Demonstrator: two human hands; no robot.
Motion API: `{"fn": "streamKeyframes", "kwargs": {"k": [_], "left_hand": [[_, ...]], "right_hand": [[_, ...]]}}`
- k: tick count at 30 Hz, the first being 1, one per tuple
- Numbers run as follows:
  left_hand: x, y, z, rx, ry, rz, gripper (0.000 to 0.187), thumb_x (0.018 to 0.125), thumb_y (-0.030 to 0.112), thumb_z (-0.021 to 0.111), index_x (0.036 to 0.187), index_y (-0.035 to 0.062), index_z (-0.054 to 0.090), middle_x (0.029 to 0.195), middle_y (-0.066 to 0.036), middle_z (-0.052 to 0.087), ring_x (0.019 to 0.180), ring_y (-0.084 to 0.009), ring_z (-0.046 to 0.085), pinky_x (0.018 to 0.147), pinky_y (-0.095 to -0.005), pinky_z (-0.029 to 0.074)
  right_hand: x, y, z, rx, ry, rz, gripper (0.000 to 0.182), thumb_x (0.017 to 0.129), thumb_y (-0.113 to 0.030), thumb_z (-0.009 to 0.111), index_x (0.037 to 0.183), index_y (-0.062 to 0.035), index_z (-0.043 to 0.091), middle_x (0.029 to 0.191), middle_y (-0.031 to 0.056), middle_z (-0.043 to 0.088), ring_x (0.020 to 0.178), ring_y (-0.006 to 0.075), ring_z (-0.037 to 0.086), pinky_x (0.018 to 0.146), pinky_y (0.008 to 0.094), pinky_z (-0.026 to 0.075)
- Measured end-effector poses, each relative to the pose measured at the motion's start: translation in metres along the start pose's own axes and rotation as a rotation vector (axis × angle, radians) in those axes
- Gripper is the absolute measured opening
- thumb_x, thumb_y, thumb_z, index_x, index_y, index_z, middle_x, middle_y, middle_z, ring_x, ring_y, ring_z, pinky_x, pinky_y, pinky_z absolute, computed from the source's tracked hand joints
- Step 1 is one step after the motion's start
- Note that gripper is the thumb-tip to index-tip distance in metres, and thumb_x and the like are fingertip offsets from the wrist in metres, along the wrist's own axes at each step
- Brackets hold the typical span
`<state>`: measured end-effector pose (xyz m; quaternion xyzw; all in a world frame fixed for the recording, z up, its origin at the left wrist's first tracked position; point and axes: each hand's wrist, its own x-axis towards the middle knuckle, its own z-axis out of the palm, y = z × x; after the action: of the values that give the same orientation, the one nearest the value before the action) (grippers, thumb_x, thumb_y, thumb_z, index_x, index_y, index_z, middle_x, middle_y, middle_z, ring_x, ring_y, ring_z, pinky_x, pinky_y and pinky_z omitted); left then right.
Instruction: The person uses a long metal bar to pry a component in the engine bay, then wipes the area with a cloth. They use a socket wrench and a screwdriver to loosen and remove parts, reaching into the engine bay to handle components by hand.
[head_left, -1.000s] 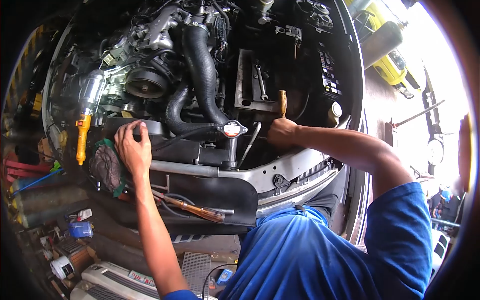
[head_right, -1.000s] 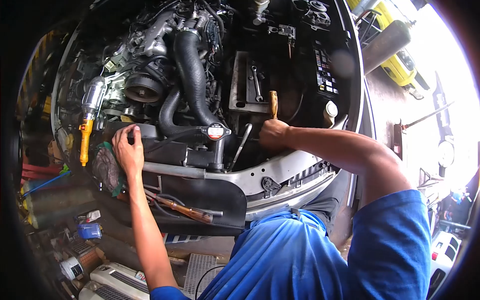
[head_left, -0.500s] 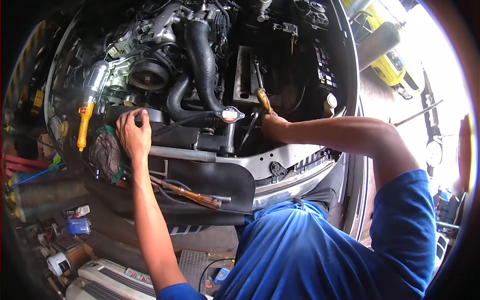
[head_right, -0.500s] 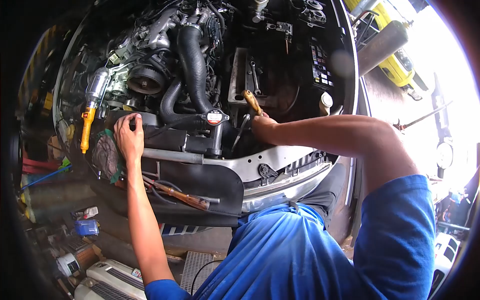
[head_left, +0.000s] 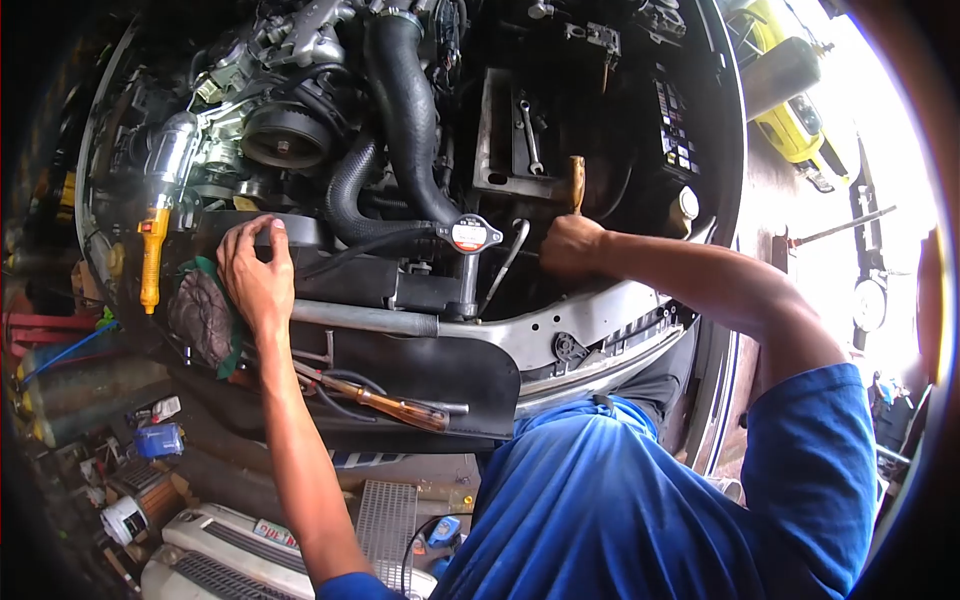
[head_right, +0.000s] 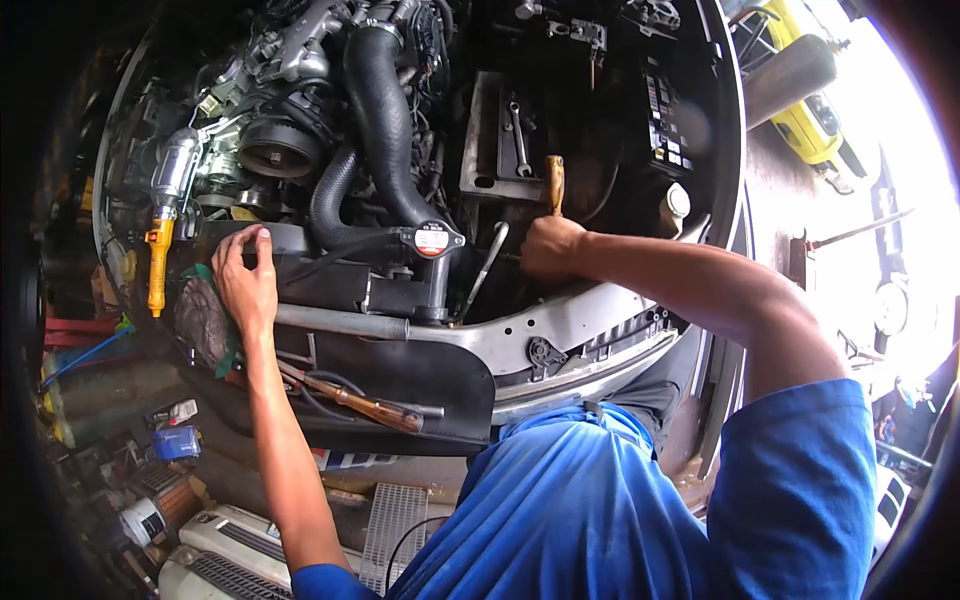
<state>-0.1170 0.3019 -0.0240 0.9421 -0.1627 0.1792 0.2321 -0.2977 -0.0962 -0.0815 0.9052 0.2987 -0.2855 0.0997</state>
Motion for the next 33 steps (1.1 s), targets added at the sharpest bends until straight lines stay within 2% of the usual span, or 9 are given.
{"fn": "streamKeyframes", "kwargs": {"k": [3, 8, 10, 15, 18, 21, 24, 30, 33], "left_hand": [[0.001, 0.002, -0.002, 0.012, -0.003, 0.007, 0.026, 0.097, 0.029, 0.071, 0.107, 0.0062, 0.076, 0.115, -0.010, 0.072, 0.118, -0.0314, 0.061, 0.105, -0.0433, 0.045], [0.000, 0.003, -0.005, 0.016, -0.017, 0.000, 0.028, 0.098, 0.033, 0.067, 0.108, 0.0082, 0.076, 0.118, -0.009, 0.071, 0.121, -0.0313, 0.060, 0.106, -0.0450, 0.044], [-0.001, 0.004, -0.005, 0.035, 0.008, 0.048, 0.028, 0.100, 0.030, 0.067, 0.108, 0.0056, 0.076, 0.115, -0.010, 0.072, 0.116, -0.0324, 0.062, 0.104, -0.0444, 0.046], [-0.002, 0.001, -0.004, 0.050, 0.017, 0.052, 0.027, 0.100, 0.029, 0.067, 0.108, 0.0053, 0.076, 0.114, -0.011, 0.072, 0.115, -0.0326, 0.062, 0.103, -0.0445, 0.046], [0.000, 0.004, -0.004, 0.024, -0.011, 0.014, 0.028, 0.099, 0.030, 0.067, 0.107, 0.0055, 0.076, 0.117, -0.010, 0.071, 0.118, -0.0323, 0.060, 0.106, -0.0442, 0.044], [0.000, 0.004, -0.004, 0.027, -0.021, -0.004, 0.028, 0.099, 0.030, 0.067, 0.107, 0.0056, 0.077, 0.117, -0.010, 0.071, 0.120, -0.0321, 0.060, 0.107, -0.0441, 0.043], [-0.001, 0.003, -0.004, 0.032, -0.020, -0.003, 0.027, 0.099, 0.030, 0.067, 0.107, 0.0056, 0.077, 0.117, -0.010, 0.071, 0.119, -0.0320, 0.060, 0.107, -0.0440, 0.044], [0.000, 0.000, -0.002, 0.029, -0.017, 0.007, 0.027, 0.099, 0.030, 0.067, 0.106, 0.0055, 0.077, 0.117, -0.010, 0.071, 0.118, -0.0320, 0.060, 0.106, -0.0437, 0.044], [0.000, 0.002, -0.004, 0.028, -0.016, 0.004, 0.027, 0.099, 0.029, 0.067, 0.105, 0.0054, 0.077, 0.117, -0.010, 0.072, 0.118, -0.0321, 0.060, 0.106, -0.0437, 0.044]], "right_hand": [[-0.006, -0.003, -0.025, 0.078, -0.153, 0.087, 0.021, 0.084, -0.025, 0.067, 0.084, -0.0100, 0.081, 0.090, 0.0119, 0.079, 0.088, 0.0313, 0.078, 0.077, 0.0439, 0.062], [-0.003, -0.001, -0.002, 0.063, -0.060, 0.070, 0.023, 0.084, -0.027, 0.067, 0.085, -0.0095, 0.081, 0.090, 0.0132, 0.079, 0.088, 0.0304, 0.078, 0.078, 0.0438, 0.061], [-0.006, -0.006, -0.005, 0.027, -0.015, 0.055, 0.023, 0.085, -0.027, 0.067, 0.085, -0.0096, 0.081, 0.090, 0.0133, 0.079, 0.088, 0.0301, 0.078, 0.078, 0.0434, 0.061], [-0.020, -0.007, -0.017, -0.035, 0.010, 0.037, 0.022, 0.087, -0.027, 0.067, 0.085, -0.0097, 0.081, 0.089, 0.0127, 0.079, 0.089, 0.0296, 0.078, 0.081, 0.0424, 0.061], [-0.021, -0.005, -0.021, 0.080, 0.007, 0.120, 0.023, 0.087, -0.028, 0.067, 0.086, -0.0102, 0.081, 0.090, 0.0127, 0.079, 0.091, 0.0296, 0.078, 0.083, 0.0429, 0.060], [-0.020, -0.003, -0.019, 0.160, 0.090, 0.109, 0.035, 0.089, -0.039, 0.068, 0.084, -0.0058, 0.080, 0.084, 0.0164, 0.077, 0.085, 0.0335, 0.077, 0.078, 0.0452, 0.061], [-0.017, 0.006, -0.020, 0.234, 0.052, 0.098, 0.042, 0.089, -0.043, 0.067, 0.085, -0.0027, 0.079, 0.084, 0.0188, 0.077, 0.086, 0.0360, 0.076, 0.080, 0.0467, 0.060], [-0.008, 0.023, -0.028, 0.688, -0.069, 0.222, 0.046, 0.089, -0.042, 0.064, 0.084, 0.0010, 0.077, 0.081, 0.0204, 0.075, 0.086, 0.0394, 0.075, 0.080, 0.0474, 0.059], [-0.002, 0.025, -0.029, 0.636, -0.068, 0.200, 0.043, 0.087, -0.040, 0.063, 0.084, -0.0004, 0.078, 0.081, 0.0192, 0.076, 0.083, 0.0385, 0.075, 0.079, 0.0474, 0.059]]}}
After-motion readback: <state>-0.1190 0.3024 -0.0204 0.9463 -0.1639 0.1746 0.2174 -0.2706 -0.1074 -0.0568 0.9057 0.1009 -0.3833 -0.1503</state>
